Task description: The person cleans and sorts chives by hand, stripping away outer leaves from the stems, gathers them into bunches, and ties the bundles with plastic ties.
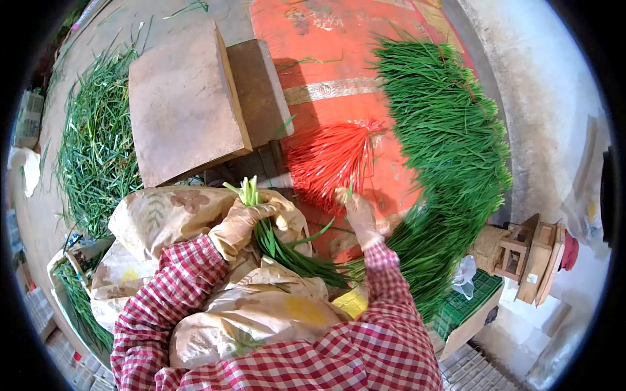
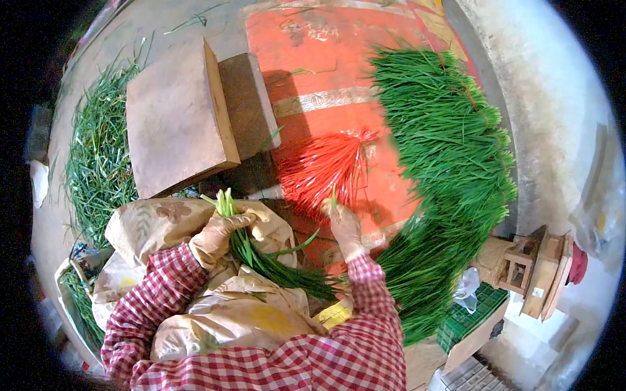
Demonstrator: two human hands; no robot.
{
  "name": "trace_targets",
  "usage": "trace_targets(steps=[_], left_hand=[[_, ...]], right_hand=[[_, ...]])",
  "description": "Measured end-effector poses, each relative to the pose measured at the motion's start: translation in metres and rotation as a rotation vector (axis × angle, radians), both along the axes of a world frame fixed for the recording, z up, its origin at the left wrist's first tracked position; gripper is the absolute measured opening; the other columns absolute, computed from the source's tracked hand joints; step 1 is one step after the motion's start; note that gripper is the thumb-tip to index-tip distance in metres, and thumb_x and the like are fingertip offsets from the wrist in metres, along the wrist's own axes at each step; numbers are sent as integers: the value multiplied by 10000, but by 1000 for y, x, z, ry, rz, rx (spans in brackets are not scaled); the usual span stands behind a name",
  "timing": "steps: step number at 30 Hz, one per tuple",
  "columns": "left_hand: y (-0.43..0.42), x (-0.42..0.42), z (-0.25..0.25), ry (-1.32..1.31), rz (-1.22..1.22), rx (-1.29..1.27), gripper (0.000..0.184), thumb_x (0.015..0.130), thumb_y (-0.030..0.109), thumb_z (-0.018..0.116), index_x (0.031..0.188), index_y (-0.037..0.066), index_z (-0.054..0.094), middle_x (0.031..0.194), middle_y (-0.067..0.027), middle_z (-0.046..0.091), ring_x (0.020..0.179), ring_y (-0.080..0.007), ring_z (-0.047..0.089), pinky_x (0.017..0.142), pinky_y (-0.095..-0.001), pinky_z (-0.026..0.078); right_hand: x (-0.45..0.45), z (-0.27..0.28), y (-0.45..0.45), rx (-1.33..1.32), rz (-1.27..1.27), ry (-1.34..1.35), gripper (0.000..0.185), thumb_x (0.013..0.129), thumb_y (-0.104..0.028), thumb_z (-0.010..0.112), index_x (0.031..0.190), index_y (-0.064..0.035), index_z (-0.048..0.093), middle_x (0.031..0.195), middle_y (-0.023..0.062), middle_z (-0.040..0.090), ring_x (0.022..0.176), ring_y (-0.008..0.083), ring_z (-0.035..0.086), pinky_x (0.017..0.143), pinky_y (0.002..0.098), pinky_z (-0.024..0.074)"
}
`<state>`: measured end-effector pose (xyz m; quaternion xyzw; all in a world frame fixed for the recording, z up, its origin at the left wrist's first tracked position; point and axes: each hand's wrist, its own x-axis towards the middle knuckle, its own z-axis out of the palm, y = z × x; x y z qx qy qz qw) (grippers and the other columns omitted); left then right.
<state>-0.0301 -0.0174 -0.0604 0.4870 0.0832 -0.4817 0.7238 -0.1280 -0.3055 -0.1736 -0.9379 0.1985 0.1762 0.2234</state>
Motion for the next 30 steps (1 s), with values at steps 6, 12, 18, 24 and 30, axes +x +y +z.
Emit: trace_targets(steps=[6, 12, 18, 24, 30], left_hand=[[-13, -9, 12, -125, -55, -150, 647, 814, 183, 692, 1364, 22, 391, 1108, -71, 597, 981, -147, 548, 875, -303, 436], [7, -10, -23, 178, 373, -221, 434, 876, 193, 625, 1256, 29, 497, 970, -63, 603, 894, -184, 585, 813, -308, 488], [-1, 0, 7, 36, 218, 38, 675, 787, 64, 680, 1343, 44, 296, 1126, -58, 494, 986, -158, 524, 852, -311, 453], [-11, 4, 26, -13, 168, -96, 126, 798, 41, 639, 915, 22, 596, 972, -124, 663, 796, -146, 587, 756, -269, 478], [-10, 7, 19, -63, -16, -15, 74, 829, 38, 604, 873, -19, 619, 878, -152, 679, 819, -189, 628, 764, -310, 497]], right_hand=[[22, 119, 72, 926, 239, 130, 240, 927, -266, 525, 969, -50, 619, 818, 51, 667, 666, 132, 639, 595, 307, 512], [64, 59, 53, 1299, 325, 332, 289, 936, -284, 495, 1002, -49, 649, 824, 75, 676, 774, 134, 639, 648, 282, 515], [128, -49, 17, -396, 107, 169, 252, 877, -273, 487, 882, -130, 694, 891, 85, 677, 905, 316, 627, 870, 485, 458], [131, -60, 14, -501, 391, 138, 270, 892, -179, 433, 1047, -156, 654, 1139, 35, 594, 1256, 217, 402, 1075, 618, 99], [96, -8, -8, -126, 250, -333, 263, 932, -293, 469, 953, -90, 635, 912, 39, 670, 835, 203, 621, 955, 412, 385]])
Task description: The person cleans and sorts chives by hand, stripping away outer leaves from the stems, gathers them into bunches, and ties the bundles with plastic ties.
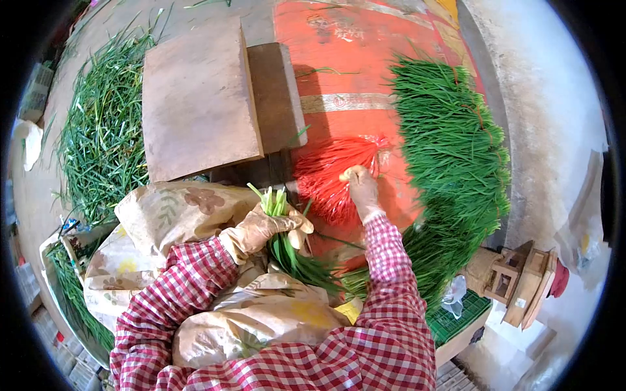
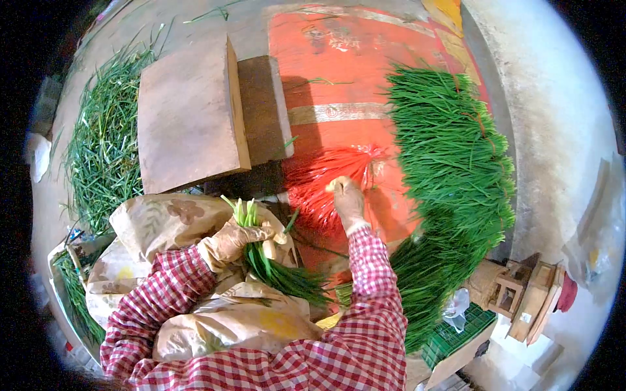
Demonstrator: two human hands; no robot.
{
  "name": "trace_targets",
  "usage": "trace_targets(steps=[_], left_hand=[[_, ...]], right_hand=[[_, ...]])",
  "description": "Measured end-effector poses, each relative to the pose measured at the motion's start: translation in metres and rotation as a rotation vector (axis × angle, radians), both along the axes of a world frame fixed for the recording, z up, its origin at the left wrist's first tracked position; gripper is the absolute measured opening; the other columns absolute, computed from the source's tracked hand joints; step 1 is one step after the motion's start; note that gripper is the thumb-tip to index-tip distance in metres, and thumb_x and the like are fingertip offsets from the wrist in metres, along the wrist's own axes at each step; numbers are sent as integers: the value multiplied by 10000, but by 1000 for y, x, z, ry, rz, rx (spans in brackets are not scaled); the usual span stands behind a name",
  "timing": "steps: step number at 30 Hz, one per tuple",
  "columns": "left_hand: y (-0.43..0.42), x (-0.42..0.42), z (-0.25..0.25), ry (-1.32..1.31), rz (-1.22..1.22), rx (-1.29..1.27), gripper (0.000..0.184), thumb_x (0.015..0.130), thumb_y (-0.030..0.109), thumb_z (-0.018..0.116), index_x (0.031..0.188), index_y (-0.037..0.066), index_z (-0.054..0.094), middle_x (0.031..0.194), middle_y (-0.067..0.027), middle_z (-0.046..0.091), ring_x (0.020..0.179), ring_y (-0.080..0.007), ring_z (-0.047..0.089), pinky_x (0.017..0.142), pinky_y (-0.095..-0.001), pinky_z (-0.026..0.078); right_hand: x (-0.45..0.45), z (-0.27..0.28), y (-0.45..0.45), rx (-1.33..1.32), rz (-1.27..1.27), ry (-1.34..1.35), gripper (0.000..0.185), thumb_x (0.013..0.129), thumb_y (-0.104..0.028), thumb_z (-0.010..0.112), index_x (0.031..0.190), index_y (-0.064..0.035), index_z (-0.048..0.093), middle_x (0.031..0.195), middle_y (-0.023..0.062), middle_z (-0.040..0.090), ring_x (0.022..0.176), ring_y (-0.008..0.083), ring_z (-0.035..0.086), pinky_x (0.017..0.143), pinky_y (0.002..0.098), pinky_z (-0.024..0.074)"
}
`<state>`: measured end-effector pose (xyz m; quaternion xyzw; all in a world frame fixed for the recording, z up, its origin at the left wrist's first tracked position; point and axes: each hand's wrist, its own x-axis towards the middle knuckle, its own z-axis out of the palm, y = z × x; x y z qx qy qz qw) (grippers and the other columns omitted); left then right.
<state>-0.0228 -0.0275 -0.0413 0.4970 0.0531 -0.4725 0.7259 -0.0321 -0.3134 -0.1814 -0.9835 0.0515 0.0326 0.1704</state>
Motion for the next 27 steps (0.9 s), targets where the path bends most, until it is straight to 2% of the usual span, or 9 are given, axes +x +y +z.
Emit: trace_targets(steps=[2, 4, 8, 12, 14, 18, 24, 26, 27], left_hand=[[-8, -11, -1, -10, 151, -78, 114, 841, 85, 606, 877, -23, 617, 779, -129, 672, 640, -156, 617, 611, -278, 501], [-2, -6, -6, -7, 47, -13, 108, 846, 94, 601, 908, 6, 589, 736, -99, 641, 566, -140, 579, 530, -260, 475], [2, -8, -1, 52, -22, 24, 127, 876, 161, 564, 853, 42, 529, 582, -90, 581, 347, -141, 456, 328, -265, 366], [2, -15, 1, 61, 84, 67, 140, 872, 169, 580, 855, 36, 543, 576, -90, 577, 350, -146, 461, 337, -271, 373], [2, -16, -6, 12, 191, 82, 145, 860, 173, 602, 856, 33, 564, 587, -87, 584, 382, -154, 490, 353, -274, 386], [18, -6, -3, 111, -97, 4, 197, 817, 152, 662, 929, -7, 635, 779, -77, 642, 714, -140, 590, 679, -268, 477], [19, -10, -1, 22, -192, -93, 176, 824, 175, 670, 908, 25, 635, 835, -65, 655, 791, -156, 590, 730, -289, 467], [19, -8, -3, 54, -206, -96, 178, 826, 177, 669, 914, 26, 638, 844, -68, 660, 794, -150, 589, 727, -284, 464], [17, -7, -8, 31, -182, -63, 178, 830, 184, 661, 913, 27, 640, 837, -68, 662, 783, -147, 589, 722, -280, 464]], right_hand=[[-11, 36, 12, 841, -511, 111, 213, 940, -222, 480, 903, -42, 588, 852, 74, 655, 622, 148, 580, 656, 301, 488], [-23, 47, 16, 873, -408, -29, 202, 943, -189, 485, 870, -13, 554, 793, 75, 632, 545, 93, 522, 465, 237, 420], [-23, 76, 33, 842, -413, -38, 216, 944, -207, 485, 891, -17, 571, 803, 79, 646, 556, 145, 557, 500, 283, 441], [0, -7, 10, 168, -181, -255, 267, 915, -202, 481, 1125, -91, 603, 1093, 95, 634, 987, 255, 605, 858, 388, 467], [9, -21, 21, -354, -4, 292, 416, 830, -226, 598, 1239, -173, 547, 1270, 55, 540, 1153, 236, 508, 970, 393, 393], [19, -29, 51, -376, 53, 117, 483, 867, -96, 444, 1325, -250, 461, 1461, 34, 317, 1358, 241, 247, 1082, 597, 116], [30, -52, 34, -642, 207, 379, 277, 881, -300, 482, 1093, -195, 627, 1232, 14, 564, 1285, 203, 375, 1089, 601, 53], [22, -37, 22, -262, 18, 276, 277, 901, -307, 444, 1048, -167, 633, 1110, 17, 620, 1191, 167, 473, 1069, 618, 61], [20, -39, 8, -137, 70, 140, 232, 920, -258, 456, 990, -117, 626, 1057, 44, 627, 1030, 170, 575, 1001, 542, 292]])
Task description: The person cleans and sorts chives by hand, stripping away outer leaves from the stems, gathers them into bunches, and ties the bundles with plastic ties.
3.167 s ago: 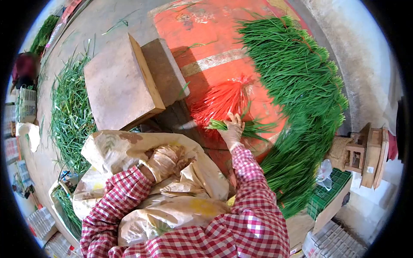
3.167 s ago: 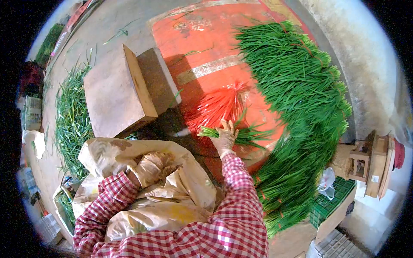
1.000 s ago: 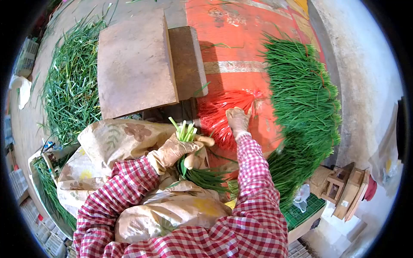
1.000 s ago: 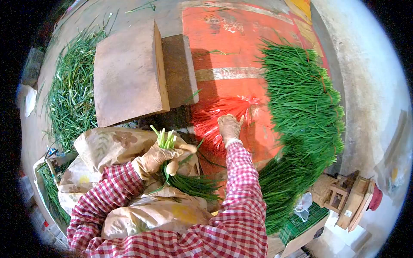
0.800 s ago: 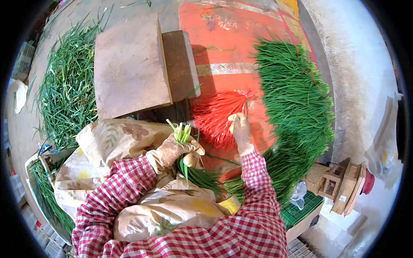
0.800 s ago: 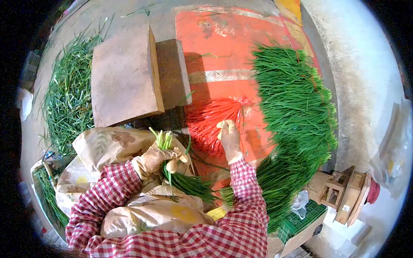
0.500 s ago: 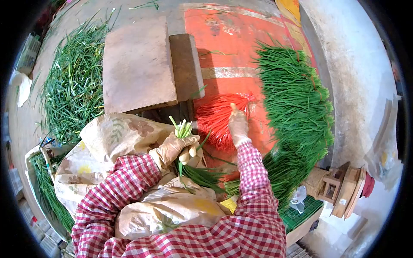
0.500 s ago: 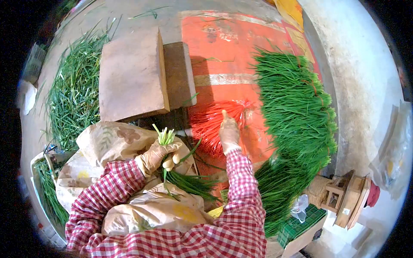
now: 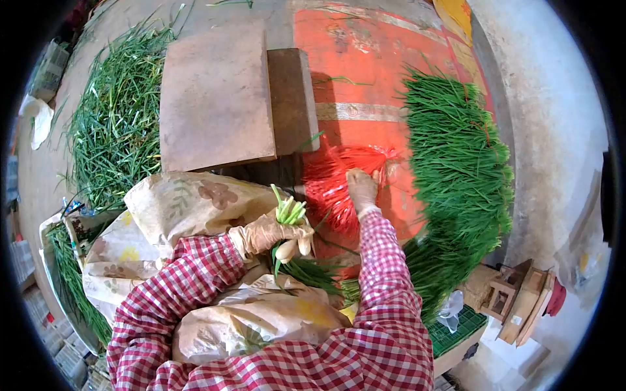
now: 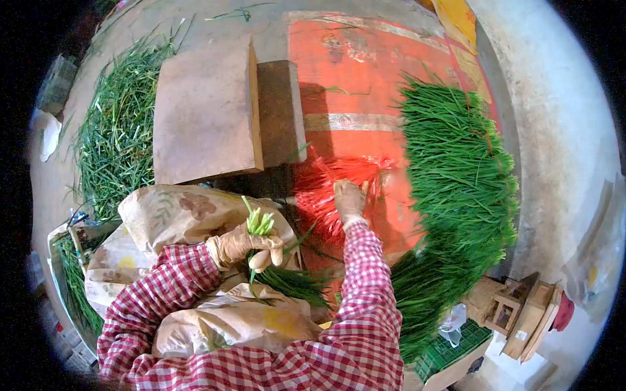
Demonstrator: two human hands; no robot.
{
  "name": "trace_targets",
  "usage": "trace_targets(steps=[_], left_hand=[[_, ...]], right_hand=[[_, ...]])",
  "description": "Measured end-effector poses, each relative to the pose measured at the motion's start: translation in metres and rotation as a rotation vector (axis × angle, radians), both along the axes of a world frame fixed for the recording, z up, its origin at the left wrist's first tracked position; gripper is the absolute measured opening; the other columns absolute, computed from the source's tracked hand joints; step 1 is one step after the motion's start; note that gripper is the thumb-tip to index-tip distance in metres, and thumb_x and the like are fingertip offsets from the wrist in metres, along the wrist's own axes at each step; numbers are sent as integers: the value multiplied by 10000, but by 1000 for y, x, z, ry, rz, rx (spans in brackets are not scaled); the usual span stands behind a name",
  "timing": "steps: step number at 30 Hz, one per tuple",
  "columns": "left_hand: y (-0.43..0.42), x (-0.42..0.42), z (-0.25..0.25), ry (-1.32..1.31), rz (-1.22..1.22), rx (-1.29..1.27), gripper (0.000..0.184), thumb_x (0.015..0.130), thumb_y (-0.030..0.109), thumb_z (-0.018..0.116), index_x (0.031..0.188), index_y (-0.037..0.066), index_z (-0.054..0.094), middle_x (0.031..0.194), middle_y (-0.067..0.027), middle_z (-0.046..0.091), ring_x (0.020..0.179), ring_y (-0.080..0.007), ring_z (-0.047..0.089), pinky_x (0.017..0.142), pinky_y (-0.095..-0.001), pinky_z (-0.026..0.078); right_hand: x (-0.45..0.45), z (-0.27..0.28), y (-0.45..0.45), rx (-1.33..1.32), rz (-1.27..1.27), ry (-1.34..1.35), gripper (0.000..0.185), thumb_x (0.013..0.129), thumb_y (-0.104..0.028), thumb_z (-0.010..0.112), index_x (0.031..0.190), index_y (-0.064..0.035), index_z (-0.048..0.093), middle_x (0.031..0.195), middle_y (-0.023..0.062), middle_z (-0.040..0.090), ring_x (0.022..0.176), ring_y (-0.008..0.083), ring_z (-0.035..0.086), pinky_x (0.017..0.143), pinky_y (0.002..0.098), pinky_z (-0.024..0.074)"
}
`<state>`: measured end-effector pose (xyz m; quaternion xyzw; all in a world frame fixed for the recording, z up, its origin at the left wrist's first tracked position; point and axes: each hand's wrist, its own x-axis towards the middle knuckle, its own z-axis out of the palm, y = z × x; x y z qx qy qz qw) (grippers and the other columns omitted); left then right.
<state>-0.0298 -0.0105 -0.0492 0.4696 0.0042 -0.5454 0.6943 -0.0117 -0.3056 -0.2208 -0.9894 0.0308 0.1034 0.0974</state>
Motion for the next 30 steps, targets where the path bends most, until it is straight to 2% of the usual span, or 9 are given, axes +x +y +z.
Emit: trace_targets(steps=[1, 4, 7, 11, 19, 23, 24, 27, 30], left_hand=[[-3, 0, -3, -23, 20, 30, 180, 835, 190, 654, 913, 29, 641, 830, -69, 663, 772, -143, 589, 717, -276, 463], [-16, -3, -2, -57, 266, -13, 140, 840, 164, 621, 845, 24, 629, 782, -78, 651, 708, -166, 589, 689, -288, 472], [-19, -5, 1, -3, 374, -30, 149, 836, 144, 622, 870, -1, 628, 742, -80, 628, 689, -165, 590, 671, -294, 486], [-19, -3, 3, 7, 404, -84, 376, 865, 149, 554, 1181, -54, 541, 618, -13, 548, 519, -103, 503, 513, -230, 411], [-16, -16, -10, 65, 687, 93, 171, 841, 61, 616, 1000, 6, 651, 607, -50, 612, 457, -120, 548, 444, -221, 447], [-12, -19, 4, -18, 663, -87, 251, 879, 99, 581, 1110, 3, 576, 737, -67, 630, 448, -131, 543, 433, -242, 451], [-15, -15, 21, -57, 599, -53, 271, 892, 116, 565, 1146, 22, 546, 797, -55, 620, 460, -130, 547, 444, -242, 456], [-16, -17, 10, -393, 499, 54, 143, 913, 172, 558, 978, 53, 513, 777, -25, 582, 550, -92, 548, 492, -226, 451], [-21, -14, -14, -365, 645, -33, 151, 905, 169, 561, 924, 26, 517, 748, -39, 578, 570, -98, 543, 500, -236, 450]], right_hand=[[-8, 5, -6, -8, -6, 4, 232, 920, -258, 456, 990, -117, 626, 1057, 44, 627, 1030, 170, 575, 1001, 542, 292], [-22, 80, 9, 765, -275, -333, 154, 933, -143, 502, 867, -16, 561, 755, 58, 571, 636, 131, 592, 580, 259, 459], [-38, 136, 33, 958, -285, -227, 187, 942, -173, 501, 882, -7, 561, 746, 55, 554, 607, 103, 551, 574, 249, 447], [-55, 158, 64, 1046, -139, -215, 187, 935, -179, 537, 934, 3, 581, 765, 38, 572, 541, 73, 502, 498, 225, 411], [-62, 172, 104, 1200, -210, -227, 202, 927, -192, 559, 920, 3, 610, 741, 35, 617, 564, 64, 524, 508, 225, 436], [-66, 173, 106, 1009, -150, -139, 152, 912, -177, 563, 925, -32, 605, 741, 69, 617, 542, 138, 553, 541, 272, 462], [-63, 171, 104, 738, -24, -164, 140, 891, -179, 558, 918, -53, 612, 762, 117, 620, 607, 248, 593, 588, 346, 480], [-63, 163, 114, 396, 303, -436, 138, 858, -120, 540, 918, -39, 634, 754, 149, 619, 685, 312, 592, 611, 419, 463], [-55, 144, 107, 251, 411, -449, 102, 842, -116, 560, 909, -64, 616, 708, 134, 581, 674, 319, 569, 658, 437, 436]])
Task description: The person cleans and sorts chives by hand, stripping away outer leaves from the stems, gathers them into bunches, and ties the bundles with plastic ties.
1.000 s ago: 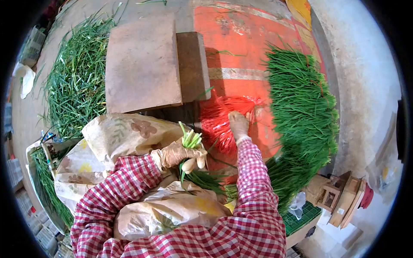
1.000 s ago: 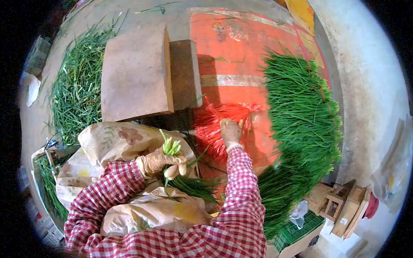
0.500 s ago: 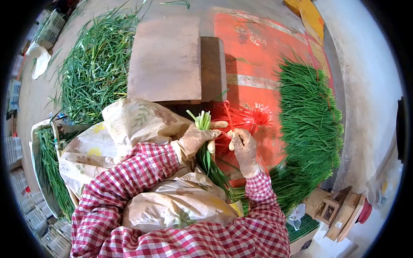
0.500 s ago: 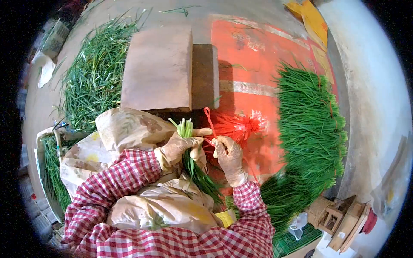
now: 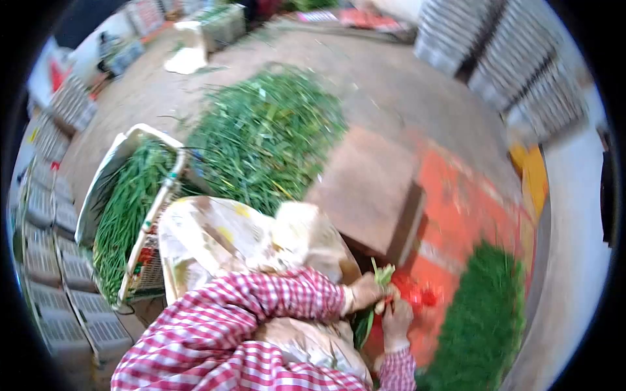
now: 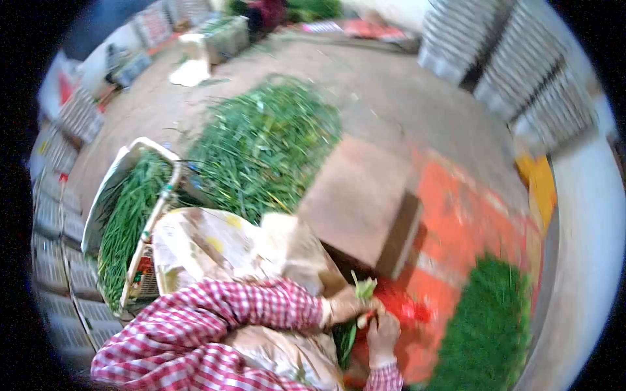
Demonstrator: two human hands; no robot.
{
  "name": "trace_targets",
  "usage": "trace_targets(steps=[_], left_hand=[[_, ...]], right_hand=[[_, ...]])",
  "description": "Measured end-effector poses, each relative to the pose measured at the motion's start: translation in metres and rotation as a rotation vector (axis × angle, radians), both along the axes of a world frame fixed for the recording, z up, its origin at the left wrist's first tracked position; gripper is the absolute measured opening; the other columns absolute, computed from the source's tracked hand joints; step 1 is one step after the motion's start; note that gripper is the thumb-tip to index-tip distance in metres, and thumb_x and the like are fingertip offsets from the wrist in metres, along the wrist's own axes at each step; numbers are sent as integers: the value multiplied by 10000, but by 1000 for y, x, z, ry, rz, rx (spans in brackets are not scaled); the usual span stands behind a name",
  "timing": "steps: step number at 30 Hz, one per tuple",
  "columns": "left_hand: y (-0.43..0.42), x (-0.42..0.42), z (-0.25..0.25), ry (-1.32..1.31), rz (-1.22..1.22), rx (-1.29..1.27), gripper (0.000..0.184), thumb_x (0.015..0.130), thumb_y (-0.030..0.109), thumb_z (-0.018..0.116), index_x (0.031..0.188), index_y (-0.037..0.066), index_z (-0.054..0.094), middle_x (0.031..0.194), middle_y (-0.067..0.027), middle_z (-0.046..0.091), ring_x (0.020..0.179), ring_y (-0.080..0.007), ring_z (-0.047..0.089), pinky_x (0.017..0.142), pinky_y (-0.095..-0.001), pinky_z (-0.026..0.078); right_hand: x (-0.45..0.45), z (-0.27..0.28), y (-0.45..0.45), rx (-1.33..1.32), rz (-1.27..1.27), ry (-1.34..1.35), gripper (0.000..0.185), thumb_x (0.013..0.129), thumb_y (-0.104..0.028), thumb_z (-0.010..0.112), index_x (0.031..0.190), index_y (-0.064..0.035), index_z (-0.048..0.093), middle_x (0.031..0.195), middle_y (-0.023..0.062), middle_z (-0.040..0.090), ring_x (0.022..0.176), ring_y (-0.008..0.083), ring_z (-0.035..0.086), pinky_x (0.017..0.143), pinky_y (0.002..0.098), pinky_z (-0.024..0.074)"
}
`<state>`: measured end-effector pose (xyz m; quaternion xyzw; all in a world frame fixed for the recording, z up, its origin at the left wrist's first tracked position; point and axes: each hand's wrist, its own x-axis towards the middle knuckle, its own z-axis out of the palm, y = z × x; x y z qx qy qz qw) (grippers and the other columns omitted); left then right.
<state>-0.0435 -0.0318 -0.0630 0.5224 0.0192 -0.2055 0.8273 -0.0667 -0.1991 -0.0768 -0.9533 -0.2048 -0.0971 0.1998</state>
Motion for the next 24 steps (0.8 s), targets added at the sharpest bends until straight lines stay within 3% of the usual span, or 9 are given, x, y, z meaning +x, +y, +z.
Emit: trace_targets(steps=[1, 3, 6, 8, 9, 13, 15, 18, 24], left_hand=[[-1, 0, -10, 98, -27, -77, 141, 895, 146, 565, 851, 14, 585, 727, -68, 618, 540, -110, 554, 488, -252, 456], [11, 3, 12, 267, -47, -53, 222, 904, 194, 539, 790, 24, 624, 572, -66, 589, 461, -147, 553, 441, -270, 445], [21, 7, 14, 297, 27, -86, 264, 899, 228, 520, 742, 33, 606, 533, -86, 569, 450, -176, 546, 446, -292, 442], [35, 12, 23, 174, 124, 46, 186, 894, 235, 548, 888, 49, 538, 550, -72, 562, 430, -166, 543, 410, -266, 429], [44, 15, 34, 322, 127, 19, 201, 890, 240, 550, 966, 75, 464, 586, -86, 570, 418, -179, 539, 400, -273, 434], [45, 10, 2, 547, 311, -156, 169, 916, 172, 500, 1032, 60, 554, 618, -85, 580, 468, -174, 536, 445, -281, 471], [54, 9, 5, 472, 101, -115, 217, 919, 149, 518, 1110, 63, 576, 618, -73, 604, 458, -163, 547, 416, -277, 460], [47, 3, 28, 296, -65, -150, 260, 923, 158, 522, 1149, 41, 577, 623, -68, 612, 451, -142, 548, 407, -255, 455], [44, 12, 52, 163, 72, -175, 408, 920, 146, 540, 1302, 43, 442, 628, -56, 604, 449, -131, 560, 395, -230, 451]], right_hand=[[0, -6, 1, -9, -8, -242, 63, 829, -107, 569, 860, -59, 595, 728, 135, 583, 723, 323, 562, 691, 440, 423], [17, -32, -25, -16, 79, -132, 84, 834, -102, 554, 758, -69, 570, 674, 128, 558, 607, 330, 525, 678, 410, 423], [39, -57, -51, 88, -110, 102, 171, 879, -153, 511, 741, -71, 568, 673, 93, 587, 590, 283, 532, 656, 374, 421], [44, -58, -52, 139, -182, 486, 223, 923, -210, 455, 799, -68, 574, 837, 93, 623, 737, 217, 570, 685, 329, 440], [41, -63, -46, 217, -223, 360, 200, 918, -184, 462, 881, -48, 604, 803, 159, 619, 700, 278, 594, 587, 397, 472], [56, -2, -4, 1145, -354, 810, 207, 953, -260, 472, 803, -122, 508, 643, -51, 436, 557, 49, 473, 465, 187, 373], [56, 16, 3, 813, -329, 817, 326, 961, -328, 441, 912, -28, 560, 744, 7, 566, 644, 102, 544, 571, 241, 432], [50, 47, 26, 436, -268, 772, 345, 964, -310, 425, 882, 1, 551, 684, 91, 593, 586, 168, 569, 542, 313, 455], [49, 36, 35, -10, -194, 425, 235, 923, -224, 447, 918, -21, 565, 667, 195, 617, 639, 345, 630, 542, 447, 484]])
